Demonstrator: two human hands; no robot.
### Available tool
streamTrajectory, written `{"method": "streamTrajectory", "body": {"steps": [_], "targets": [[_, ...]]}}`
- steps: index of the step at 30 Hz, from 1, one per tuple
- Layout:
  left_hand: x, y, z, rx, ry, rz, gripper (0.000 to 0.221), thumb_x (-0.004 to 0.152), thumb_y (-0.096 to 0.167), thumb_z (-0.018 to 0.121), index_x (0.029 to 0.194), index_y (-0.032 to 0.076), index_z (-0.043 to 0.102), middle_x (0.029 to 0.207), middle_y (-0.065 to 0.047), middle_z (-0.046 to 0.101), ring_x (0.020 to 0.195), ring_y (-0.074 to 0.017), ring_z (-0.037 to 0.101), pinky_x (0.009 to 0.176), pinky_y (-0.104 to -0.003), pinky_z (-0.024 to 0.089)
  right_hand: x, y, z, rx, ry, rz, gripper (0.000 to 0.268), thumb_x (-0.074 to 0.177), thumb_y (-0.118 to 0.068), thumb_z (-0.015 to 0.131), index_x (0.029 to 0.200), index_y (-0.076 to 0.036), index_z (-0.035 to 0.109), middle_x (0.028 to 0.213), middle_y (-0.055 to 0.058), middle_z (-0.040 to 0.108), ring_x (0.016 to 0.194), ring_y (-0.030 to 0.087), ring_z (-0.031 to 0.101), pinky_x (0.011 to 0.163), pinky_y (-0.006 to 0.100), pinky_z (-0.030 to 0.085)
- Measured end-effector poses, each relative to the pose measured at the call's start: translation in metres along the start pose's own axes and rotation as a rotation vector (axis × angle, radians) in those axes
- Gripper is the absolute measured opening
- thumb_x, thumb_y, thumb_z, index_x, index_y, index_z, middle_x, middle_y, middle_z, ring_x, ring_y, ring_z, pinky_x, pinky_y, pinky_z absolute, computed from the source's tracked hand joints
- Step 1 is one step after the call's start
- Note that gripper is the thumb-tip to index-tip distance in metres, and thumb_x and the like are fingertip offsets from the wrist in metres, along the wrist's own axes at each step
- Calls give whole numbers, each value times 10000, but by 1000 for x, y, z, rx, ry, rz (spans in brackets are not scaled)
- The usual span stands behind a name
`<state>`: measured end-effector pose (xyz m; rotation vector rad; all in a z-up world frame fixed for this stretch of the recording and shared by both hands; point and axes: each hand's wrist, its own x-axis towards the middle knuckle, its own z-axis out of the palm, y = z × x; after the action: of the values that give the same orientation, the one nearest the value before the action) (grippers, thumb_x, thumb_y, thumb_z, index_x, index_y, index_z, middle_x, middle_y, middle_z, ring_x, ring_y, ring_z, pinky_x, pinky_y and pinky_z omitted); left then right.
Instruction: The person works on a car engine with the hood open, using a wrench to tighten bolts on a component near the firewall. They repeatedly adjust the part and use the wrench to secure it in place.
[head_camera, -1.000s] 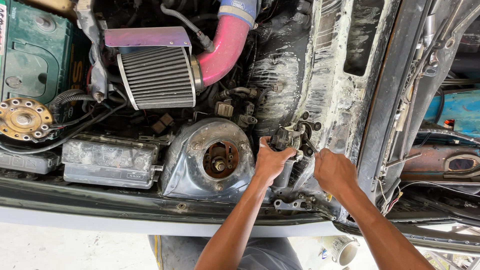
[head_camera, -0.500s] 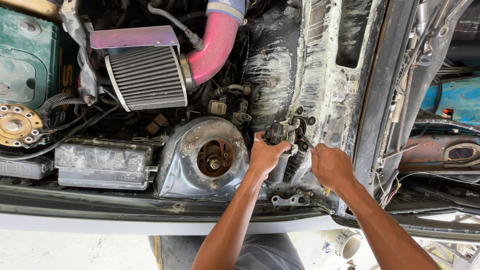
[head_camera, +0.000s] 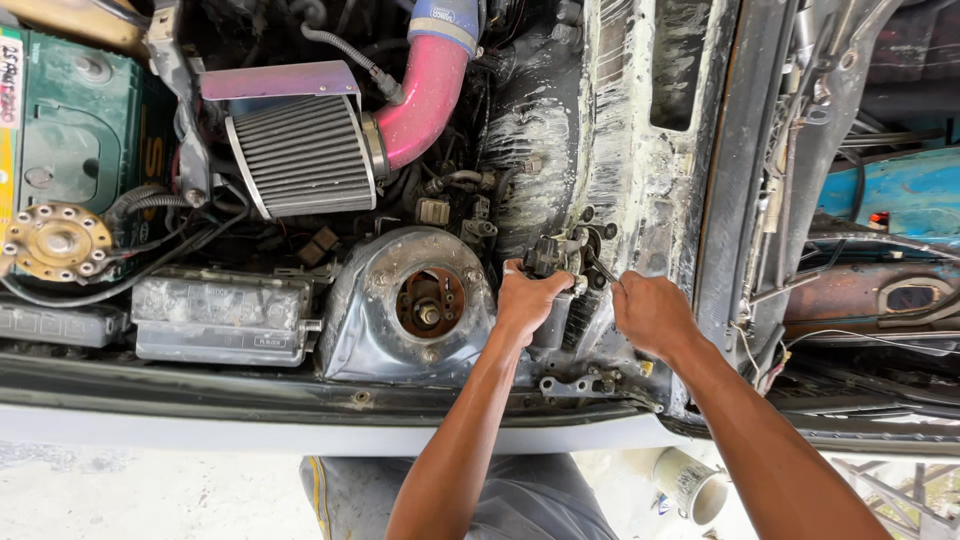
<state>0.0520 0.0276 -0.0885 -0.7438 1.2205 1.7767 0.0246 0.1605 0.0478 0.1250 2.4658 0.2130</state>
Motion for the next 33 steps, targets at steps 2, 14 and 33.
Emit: {"method": "streamTrajectory", "body": {"steps": [2,14,33], "targets": [[-38,35,-17,-21,-30,11,797,700,361,777,1321,46,390,1158,-226,580,1087,-377,599,837,-542,501,0,-2,9,8,11,11,408,953,-314,413,874,8,650,772,301,675,797,497,676,714,568,539],[-49,52,-11,-2,-8,8,902,720,364,796,1416,4,350,1316,-285,489,1205,-463,525,932,-641,489,-82,4,-15,603,49,207,402,998,-253,391,1175,26,620,810,248,676,763,395,675,711,527,530],[-39,116,2,77,-23,-435,532,818,570,591,1049,95,535,831,-125,594,736,-319,640,731,-506,559,-125,51,10,1886,-189,196,236,942,-93,445,900,47,630,863,229,698,770,361,715,782,482,626]]}}
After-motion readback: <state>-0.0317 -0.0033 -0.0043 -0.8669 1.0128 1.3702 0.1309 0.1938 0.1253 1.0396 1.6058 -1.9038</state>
